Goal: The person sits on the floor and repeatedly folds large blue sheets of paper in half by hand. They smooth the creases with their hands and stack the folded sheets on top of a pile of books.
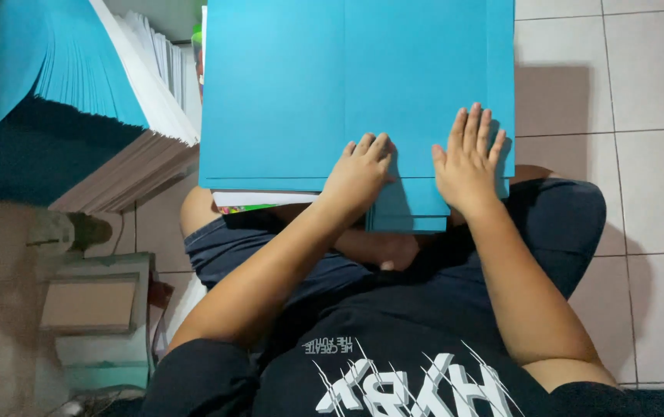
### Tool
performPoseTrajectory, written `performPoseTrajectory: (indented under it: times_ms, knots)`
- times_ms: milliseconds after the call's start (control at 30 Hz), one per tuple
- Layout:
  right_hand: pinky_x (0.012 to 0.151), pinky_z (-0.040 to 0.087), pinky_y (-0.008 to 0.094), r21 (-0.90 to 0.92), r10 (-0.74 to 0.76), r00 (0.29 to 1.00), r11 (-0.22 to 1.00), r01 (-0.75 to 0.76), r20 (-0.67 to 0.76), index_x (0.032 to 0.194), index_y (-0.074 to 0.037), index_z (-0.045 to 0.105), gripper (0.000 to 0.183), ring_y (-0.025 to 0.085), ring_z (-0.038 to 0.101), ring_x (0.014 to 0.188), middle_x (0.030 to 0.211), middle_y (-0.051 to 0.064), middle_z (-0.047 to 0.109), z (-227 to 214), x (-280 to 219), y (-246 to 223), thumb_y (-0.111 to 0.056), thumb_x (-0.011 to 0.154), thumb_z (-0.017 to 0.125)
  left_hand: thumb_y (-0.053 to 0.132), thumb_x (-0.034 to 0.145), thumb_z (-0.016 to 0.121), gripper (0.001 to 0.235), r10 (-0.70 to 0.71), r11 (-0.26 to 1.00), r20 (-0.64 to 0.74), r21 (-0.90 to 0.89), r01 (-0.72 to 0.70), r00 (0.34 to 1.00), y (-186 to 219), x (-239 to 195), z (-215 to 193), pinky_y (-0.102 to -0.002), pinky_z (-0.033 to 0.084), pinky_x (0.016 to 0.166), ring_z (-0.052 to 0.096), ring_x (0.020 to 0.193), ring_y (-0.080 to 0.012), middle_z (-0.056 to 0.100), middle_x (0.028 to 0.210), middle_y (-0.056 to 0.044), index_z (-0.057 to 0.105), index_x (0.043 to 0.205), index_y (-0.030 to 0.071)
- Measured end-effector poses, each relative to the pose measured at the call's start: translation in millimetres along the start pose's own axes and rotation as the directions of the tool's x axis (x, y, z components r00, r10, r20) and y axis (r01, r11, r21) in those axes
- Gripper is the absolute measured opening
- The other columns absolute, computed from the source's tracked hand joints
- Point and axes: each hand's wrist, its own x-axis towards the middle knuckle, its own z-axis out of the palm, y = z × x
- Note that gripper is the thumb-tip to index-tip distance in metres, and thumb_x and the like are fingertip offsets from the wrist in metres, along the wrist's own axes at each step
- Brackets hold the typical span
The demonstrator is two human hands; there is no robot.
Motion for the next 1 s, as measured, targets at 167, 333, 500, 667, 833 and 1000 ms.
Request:
performPoseTrajectory:
  times_ms: [167,333,500,667,833,1000]
  knots:
    - [0.123,-0.013,0.062,0.151,0.048,0.997,0.987,-0.056,0.054,0.166,0.003,0.012,0.083,0.037,-0.011,0.158,0.172,0.023,-0.005,-22.7,-13.1,22.4,-0.057,0.111,0.031,0.027,0.089,0.082,0.055,0.088,0.961,-0.017,0.266,-0.081,0.996,20.3,1.7,-25.2,-0.056,0.058,0.091,0.064,0.122,-0.0422,0.061,0.134,-0.025,0.064,0.135,0.003]
    - [0.117,0.031,0.056,0.275,0.134,0.855,0.961,0.011,-0.5,0.152,0.001,0.048,0.05,0.042,0.032,0.148,0.158,0.023,0.035,-31.5,-47.1,55.5,-0.012,0.106,0.064,0.012,0.084,0.081,0.052,0.109,0.981,-0.194,0.178,-0.075,0.975,3.9,10.3,-50.4,-0.065,0.04,0.11,0.063,0.127,-0.0404,0.069,0.129,-0.019,0.066,0.134,0.01]
    - [0.117,0.038,0.054,0.79,0.321,0.885,0.608,0.082,-0.339,0.159,-0.006,0.032,0.066,0.046,0.024,0.15,0.16,0.03,0.027,-21.8,-65.0,15.6,0.003,0.101,0.062,0.01,0.083,0.082,0.045,0.028,0.974,-0.241,0.224,0.028,0.97,12.0,-8.3,-107.2,-0.063,0.041,0.109,0.065,0.123,-0.0399,0.072,0.123,-0.02,0.07,0.126,0.005]
    - [0.121,0.029,0.061,0.698,0.31,0.944,0.702,-0.144,-0.117,0.169,-0.015,0.012,0.078,0.05,0.024,0.149,0.169,0.027,0.014,-30.7,-70.1,-31.0,0.003,0.101,0.046,0.011,0.082,0.082,0.043,0.042,0.976,-0.167,0.218,-0.005,0.985,30.9,-22.6,-75.7,-0.064,0.041,0.109,0.066,0.122,-0.04,0.071,0.124,-0.021,0.071,0.123,0.003]
    - [0.122,0.031,0.051,0.304,-0.228,0.973,0.93,0.208,0.031,0.15,-0.004,0.053,0.058,0.038,0.033,0.152,0.162,0.02,0.042,-12.5,-60.1,-21.5,-0.042,0.112,0.032,0.009,0.088,0.071,0.044,0.149,0.988,-0.142,0.064,-0.141,0.979,36.9,-21.7,-14.6,-0.054,0.053,0.098,0.066,0.121,-0.0384,0.065,0.131,-0.022,0.064,0.131,0.001]
    - [0.126,0.015,0.053,0.002,-0.234,0.958,0.971,0.237,0.169,0.163,-0.014,0.032,0.059,0.03,0.024,0.157,0.172,0.007,0.024,-6.3,-29.8,-1.6,-0.04,0.11,0.03,0.003,0.086,0.068,0.064,0.107,0.994,-0.171,-0.01,-0.111,0.979,31.5,-28.5,-11.7,-0.051,0.054,0.099,0.066,0.124,-0.0363,0.064,0.137,-0.02,0.051,0.148,0.003]
